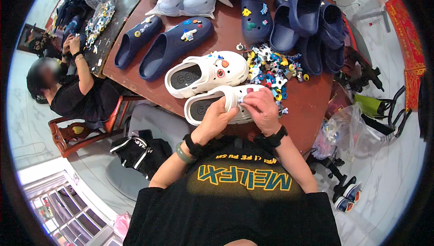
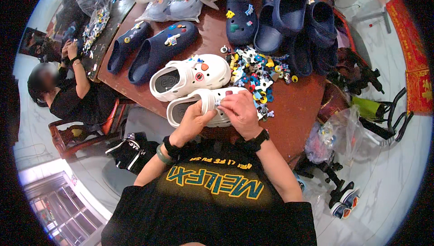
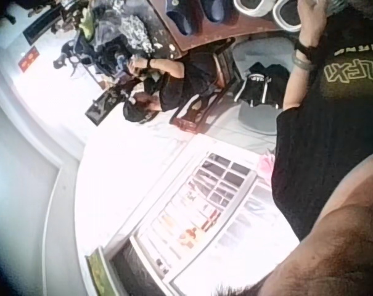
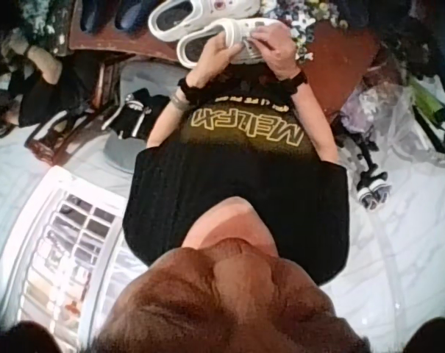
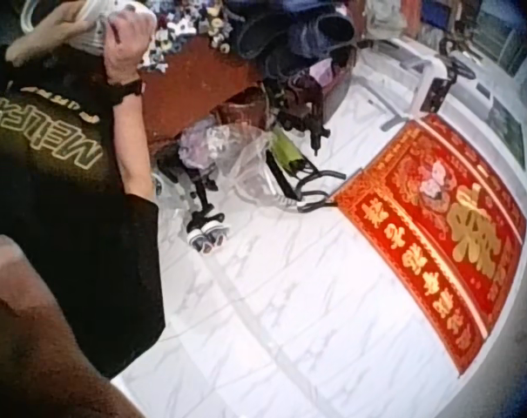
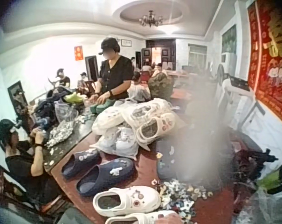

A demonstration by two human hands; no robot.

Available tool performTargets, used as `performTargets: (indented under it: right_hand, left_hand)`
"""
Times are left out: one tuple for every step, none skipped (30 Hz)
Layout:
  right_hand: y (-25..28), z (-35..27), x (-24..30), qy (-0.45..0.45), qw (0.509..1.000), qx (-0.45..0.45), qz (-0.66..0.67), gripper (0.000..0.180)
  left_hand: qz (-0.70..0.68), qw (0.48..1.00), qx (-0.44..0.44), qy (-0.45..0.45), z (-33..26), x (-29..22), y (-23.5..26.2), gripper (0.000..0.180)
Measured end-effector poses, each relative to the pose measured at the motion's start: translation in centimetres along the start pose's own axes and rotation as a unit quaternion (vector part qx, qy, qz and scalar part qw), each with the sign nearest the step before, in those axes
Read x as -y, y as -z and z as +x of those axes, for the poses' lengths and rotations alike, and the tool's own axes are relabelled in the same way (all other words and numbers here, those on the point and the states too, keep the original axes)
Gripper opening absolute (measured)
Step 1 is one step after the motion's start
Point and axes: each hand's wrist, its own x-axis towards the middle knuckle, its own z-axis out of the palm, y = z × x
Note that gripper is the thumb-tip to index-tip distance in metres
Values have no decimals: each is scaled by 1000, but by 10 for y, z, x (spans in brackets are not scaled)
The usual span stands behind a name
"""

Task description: Attaching charms and decorations to clogs at a manufacturing station.

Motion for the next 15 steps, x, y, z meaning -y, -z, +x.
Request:
performTargets:
  right_hand:
    - [1,-2,-2,39,999,1,-26,21]
    - [2,-4,-4,39,999,1,-24,21]
    - [3,-7,-5,41,998,11,-41,21]
    - [6,-9,-6,42,997,18,-62,22]
    - [9,-10,-6,40,997,17,-64,22]
    - [11,-11,-4,43,996,36,-75,22]
    - [13,-13,-3,46,994,54,-88,23]
    - [15,-15,-3,46,994,53,-88,23]
    - [15,-16,-4,46,993,67,-91,24]
    - [17,-17,-4,46,991,80,-94,25]
    - [18,-18,-3,46,991,77,-96,25]
    - [20,-20,-2,35,992,90,-83,25]
    - [22,-21,-1,24,992,102,-70,26]
    - [26,-21,2,21,991,116,-67,24]
    - [27,-23,2,20,991,115,-67,24]
  left_hand:
    - [1,1000,-2,1,0,0,-1,31]
    - [5,1000,-13,7,-1,0,-2,29]
    - [8,1000,-25,13,-2,1,-2,26]
    - [8,1000,-23,14,-2,-9,-4,26]
    - [31,999,-31,21,-1,-24,-7,24]
    - [54,997,-42,27,-2,-33,-8,21]
    - [54,997,-41,27,1,-31,-7,21]
    - [72,995,-52,40,5,-27,-6,24]
    - [91,993,-63,52,8,-23,-5,29]
    - [92,993,-61,51,10,-18,-5,29]
    - [84,994,-63,24,11,-11,-4,28]
    - [75,995,-65,-2,12,-7,-4,26]
    - [76,995,-63,-2,13,-5,-3,26]
    - [81,994,-66,-2,12,-4,-2,26]
    - [86,994,-71,-3,12,-4,-2,25]
